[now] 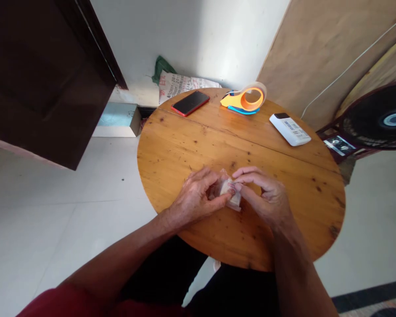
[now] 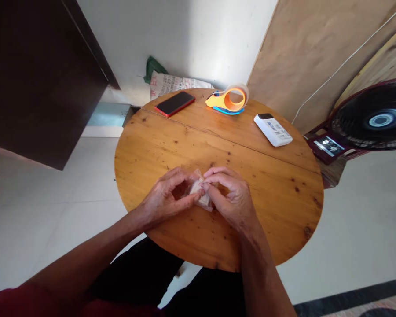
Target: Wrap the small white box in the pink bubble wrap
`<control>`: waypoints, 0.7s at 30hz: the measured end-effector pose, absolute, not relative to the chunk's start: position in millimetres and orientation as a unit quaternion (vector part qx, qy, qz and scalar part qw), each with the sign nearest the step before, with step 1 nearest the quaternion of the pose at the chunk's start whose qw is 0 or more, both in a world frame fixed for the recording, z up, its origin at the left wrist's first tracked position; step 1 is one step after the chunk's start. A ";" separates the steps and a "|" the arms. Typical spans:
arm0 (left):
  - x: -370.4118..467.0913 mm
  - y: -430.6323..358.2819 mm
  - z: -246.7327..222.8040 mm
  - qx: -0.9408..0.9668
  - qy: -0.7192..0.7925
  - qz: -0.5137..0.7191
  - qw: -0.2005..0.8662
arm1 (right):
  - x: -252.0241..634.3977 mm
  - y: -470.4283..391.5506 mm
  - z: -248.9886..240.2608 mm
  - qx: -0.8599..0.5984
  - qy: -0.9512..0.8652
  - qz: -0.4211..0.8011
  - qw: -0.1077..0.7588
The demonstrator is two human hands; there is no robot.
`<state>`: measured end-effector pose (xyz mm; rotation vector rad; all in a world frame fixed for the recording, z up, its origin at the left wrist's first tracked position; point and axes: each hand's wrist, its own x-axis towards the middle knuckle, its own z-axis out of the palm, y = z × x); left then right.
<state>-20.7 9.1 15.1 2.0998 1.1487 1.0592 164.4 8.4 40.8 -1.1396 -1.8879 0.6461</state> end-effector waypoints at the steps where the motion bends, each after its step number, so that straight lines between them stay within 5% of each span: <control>1: -20.7 9.2 14.2 0.776 0.423 0.391 0.255 | 165.0 8.2 41.9 -0.448 -0.759 0.248 0.402; 21: -24.2 12.9 6.5 0.767 0.408 0.393 0.300 | 171.4 -15.4 48.3 -0.464 -0.856 0.021 0.227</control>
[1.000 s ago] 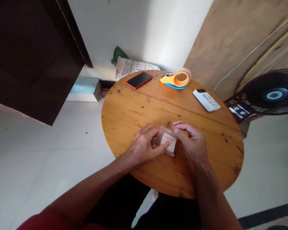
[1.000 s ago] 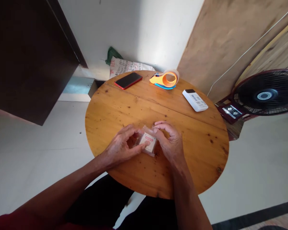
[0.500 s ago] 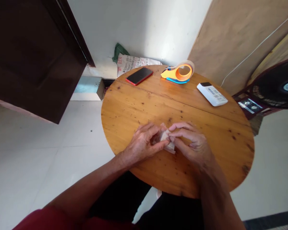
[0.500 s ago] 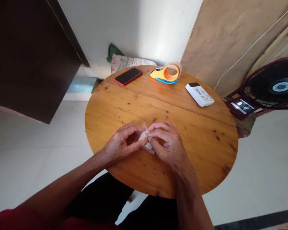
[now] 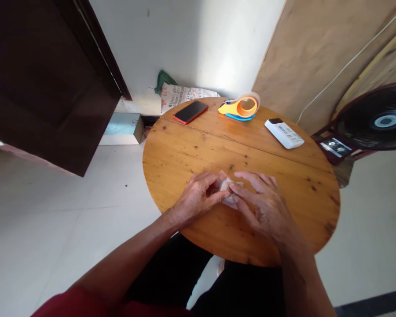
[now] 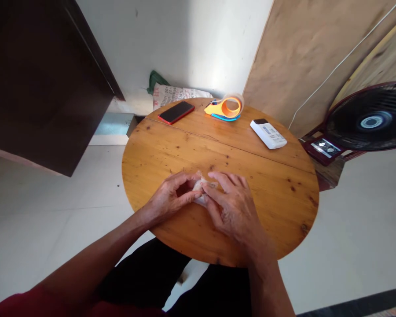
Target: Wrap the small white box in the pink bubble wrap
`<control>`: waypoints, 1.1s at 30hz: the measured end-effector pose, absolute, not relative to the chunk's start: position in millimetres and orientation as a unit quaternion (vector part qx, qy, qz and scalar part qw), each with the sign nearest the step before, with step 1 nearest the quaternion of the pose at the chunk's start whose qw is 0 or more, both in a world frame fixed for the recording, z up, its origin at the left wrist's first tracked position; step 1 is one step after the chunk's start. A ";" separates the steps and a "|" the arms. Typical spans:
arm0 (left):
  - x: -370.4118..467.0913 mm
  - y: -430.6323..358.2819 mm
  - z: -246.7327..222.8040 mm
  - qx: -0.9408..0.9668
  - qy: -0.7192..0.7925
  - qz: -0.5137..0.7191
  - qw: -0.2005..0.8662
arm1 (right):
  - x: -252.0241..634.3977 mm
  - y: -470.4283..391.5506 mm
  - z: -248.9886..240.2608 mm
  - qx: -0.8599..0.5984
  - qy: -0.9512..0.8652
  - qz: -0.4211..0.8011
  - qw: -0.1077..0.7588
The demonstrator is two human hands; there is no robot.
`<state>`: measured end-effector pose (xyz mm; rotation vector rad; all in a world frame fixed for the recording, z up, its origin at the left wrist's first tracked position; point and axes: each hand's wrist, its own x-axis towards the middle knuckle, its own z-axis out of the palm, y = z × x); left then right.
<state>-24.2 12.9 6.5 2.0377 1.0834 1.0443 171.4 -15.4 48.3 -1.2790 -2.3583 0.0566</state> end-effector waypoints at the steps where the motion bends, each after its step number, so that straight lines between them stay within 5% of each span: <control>1: -24.2 13.1 5.9 0.768 0.406 0.395 0.299 | 170.7 -21.0 49.2 -0.479 -0.853 0.006 0.206; 5: -23.9 12.6 6.9 0.765 0.402 0.396 0.311 | 169.6 -41.0 52.7 -0.516 -0.838 -0.009 0.176; 12: -24.2 12.0 8.2 0.764 0.402 0.396 0.313 | 175.5 -44.5 53.4 -0.535 -0.802 0.027 0.265; 33: -28.8 10.8 13.0 0.752 0.378 0.440 0.313 | 162.6 -32.0 59.7 -0.540 -0.805 0.042 0.240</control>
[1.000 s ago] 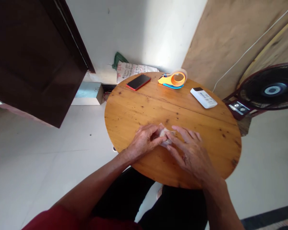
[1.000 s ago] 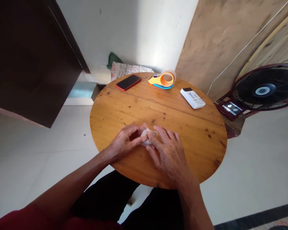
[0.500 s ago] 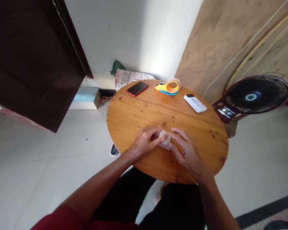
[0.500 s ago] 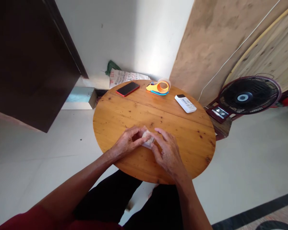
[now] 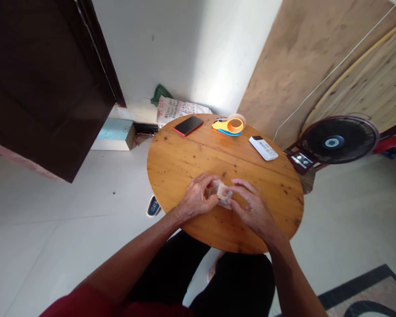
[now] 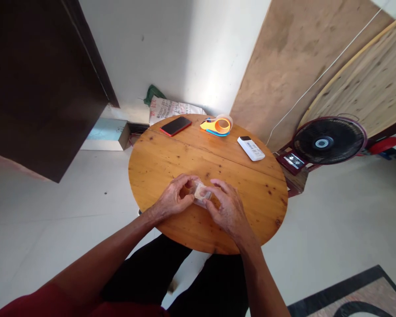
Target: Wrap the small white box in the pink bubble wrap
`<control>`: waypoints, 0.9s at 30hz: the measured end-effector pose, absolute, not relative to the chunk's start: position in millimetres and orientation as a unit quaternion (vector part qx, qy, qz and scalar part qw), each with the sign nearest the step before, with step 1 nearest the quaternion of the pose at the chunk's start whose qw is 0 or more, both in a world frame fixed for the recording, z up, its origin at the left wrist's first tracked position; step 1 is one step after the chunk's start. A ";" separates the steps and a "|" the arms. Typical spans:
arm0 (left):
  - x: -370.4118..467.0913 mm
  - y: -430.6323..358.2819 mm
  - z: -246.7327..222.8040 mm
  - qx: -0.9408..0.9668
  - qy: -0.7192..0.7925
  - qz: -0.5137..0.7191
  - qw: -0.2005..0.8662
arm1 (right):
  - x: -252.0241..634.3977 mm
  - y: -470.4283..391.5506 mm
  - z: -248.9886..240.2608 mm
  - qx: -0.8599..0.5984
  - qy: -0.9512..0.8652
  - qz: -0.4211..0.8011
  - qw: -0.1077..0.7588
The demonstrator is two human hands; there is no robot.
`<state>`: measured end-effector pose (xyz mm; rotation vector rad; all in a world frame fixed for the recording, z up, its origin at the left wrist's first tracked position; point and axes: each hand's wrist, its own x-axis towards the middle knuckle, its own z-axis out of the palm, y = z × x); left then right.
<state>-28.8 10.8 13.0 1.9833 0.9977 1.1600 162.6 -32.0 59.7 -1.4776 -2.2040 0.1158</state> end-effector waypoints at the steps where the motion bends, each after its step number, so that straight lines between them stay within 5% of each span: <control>1: -28.5 10.9 11.9 0.752 0.381 0.438 0.311 | 161.9 -31.6 60.6 -0.543 -0.805 0.034 0.236; 13: -28.3 9.8 14.2 0.758 0.400 0.424 0.295 | 143.5 -24.9 62.7 -0.546 -0.811 -0.001 0.211; 22: -29.6 9.6 12.1 0.760 0.406 0.405 0.304 | 250.9 -16.5 125.8 -0.551 -0.410 0.095 0.721; 27: -29.7 9.9 12.5 0.753 0.402 0.418 0.311 | 184.4 -38.4 84.3 -0.589 -0.688 0.161 0.392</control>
